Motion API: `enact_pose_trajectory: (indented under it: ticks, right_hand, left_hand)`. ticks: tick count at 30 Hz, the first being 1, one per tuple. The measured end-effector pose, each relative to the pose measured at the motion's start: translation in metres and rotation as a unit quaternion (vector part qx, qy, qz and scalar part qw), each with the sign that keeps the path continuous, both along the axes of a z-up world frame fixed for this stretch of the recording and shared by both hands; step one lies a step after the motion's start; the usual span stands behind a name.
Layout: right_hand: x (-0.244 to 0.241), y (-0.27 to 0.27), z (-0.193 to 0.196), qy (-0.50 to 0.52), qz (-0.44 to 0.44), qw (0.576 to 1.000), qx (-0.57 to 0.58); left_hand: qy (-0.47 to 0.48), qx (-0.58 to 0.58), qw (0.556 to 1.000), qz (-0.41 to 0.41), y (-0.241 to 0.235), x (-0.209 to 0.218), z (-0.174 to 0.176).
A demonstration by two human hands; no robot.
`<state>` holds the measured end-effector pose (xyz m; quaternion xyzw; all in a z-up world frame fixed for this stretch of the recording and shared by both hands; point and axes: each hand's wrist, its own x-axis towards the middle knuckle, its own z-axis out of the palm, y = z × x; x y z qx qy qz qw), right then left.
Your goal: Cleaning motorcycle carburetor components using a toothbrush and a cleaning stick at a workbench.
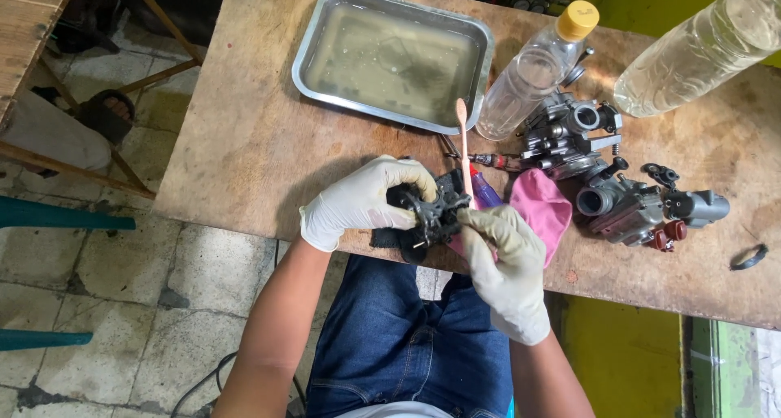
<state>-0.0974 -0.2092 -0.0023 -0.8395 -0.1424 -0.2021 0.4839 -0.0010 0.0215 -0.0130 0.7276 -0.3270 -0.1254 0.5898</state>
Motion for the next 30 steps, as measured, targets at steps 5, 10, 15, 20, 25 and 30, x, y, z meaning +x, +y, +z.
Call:
enact_pose_trajectory:
  ticks: [5, 10, 15, 20, 25, 30]
  right_hand:
    - [-0.03, -0.003, 0.004, 0.064, 0.083, 0.989, 0.108]
    - [-0.053, -0.006, 0.0, 0.111, 0.228, 0.948, 0.193]
    - [-0.058, 0.002, -0.007, 0.053, 0.223, 0.97, 0.081]
    - [-0.063, -0.003, -0.01, 0.073, 0.223, 0.97, 0.056]
    - [-0.066, -0.004, -0.015, 0.11, 0.198, 0.972, 0.067]
    - [-0.068, -0.002, -0.004, 0.096, 0.214, 0.97, 0.064]
  left_hand:
    - [-0.084, 0.01, 0.996, -0.027, 0.004, -0.005, -0.004]
    - [-0.162, -0.022, 0.986, -0.043, 0.009, -0.012, 0.001]
    - [-0.17, 0.006, 0.985, -0.036, 0.011, -0.02, -0.004]
    - [-0.184, 0.036, 0.981, -0.047, 0.012, -0.028, -0.003]
    - [-0.209, 0.055, 0.975, -0.043, 0.01, -0.032, 0.001]
    - [-0.216, 0.05, 0.974, -0.042, 0.01, -0.032, 0.004]
